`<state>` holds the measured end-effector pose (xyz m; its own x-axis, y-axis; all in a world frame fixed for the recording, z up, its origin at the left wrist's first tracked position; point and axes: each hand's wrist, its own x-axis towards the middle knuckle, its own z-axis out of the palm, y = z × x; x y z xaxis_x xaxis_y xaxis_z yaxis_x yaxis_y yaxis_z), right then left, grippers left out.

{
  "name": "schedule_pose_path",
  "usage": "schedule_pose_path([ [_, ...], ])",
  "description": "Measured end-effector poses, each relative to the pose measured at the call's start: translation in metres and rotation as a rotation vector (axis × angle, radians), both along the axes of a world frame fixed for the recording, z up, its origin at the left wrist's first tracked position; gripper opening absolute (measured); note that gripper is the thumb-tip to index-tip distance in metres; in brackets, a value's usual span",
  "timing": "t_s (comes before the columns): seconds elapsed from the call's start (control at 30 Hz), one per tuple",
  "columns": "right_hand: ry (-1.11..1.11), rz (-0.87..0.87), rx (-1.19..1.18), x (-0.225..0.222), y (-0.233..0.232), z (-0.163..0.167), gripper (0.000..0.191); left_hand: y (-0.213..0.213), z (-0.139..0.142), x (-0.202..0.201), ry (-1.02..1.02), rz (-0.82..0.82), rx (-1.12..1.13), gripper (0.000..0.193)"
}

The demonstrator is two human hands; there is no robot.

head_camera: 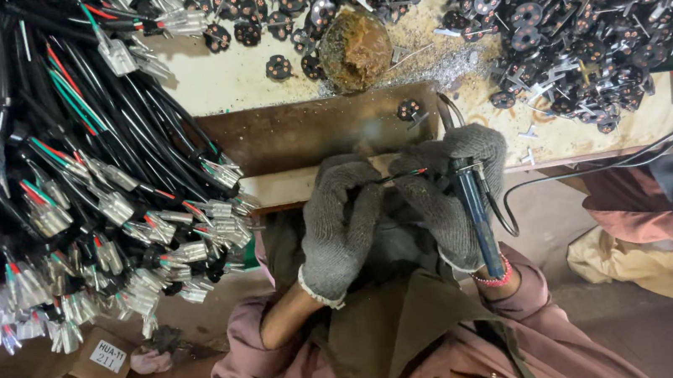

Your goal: The person solders electrical wire ends to terminal connectors at a workbench. They hold a wire and connector in one hand, apply a soldering iron with the other, and place finished assemblies aside while reaching for the next wire from the bundle.

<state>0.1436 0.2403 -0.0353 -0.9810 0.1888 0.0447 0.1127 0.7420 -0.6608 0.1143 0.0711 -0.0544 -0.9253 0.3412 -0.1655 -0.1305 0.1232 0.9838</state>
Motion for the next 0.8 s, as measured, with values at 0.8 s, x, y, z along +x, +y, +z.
schedule_pose_path([
  [0.8,-0.204,-0.03,-0.082,0.016,0.004,0.004,0.019,-0.01,-0.001,-0.003,-0.212,-0.109,0.051,0.012],
])
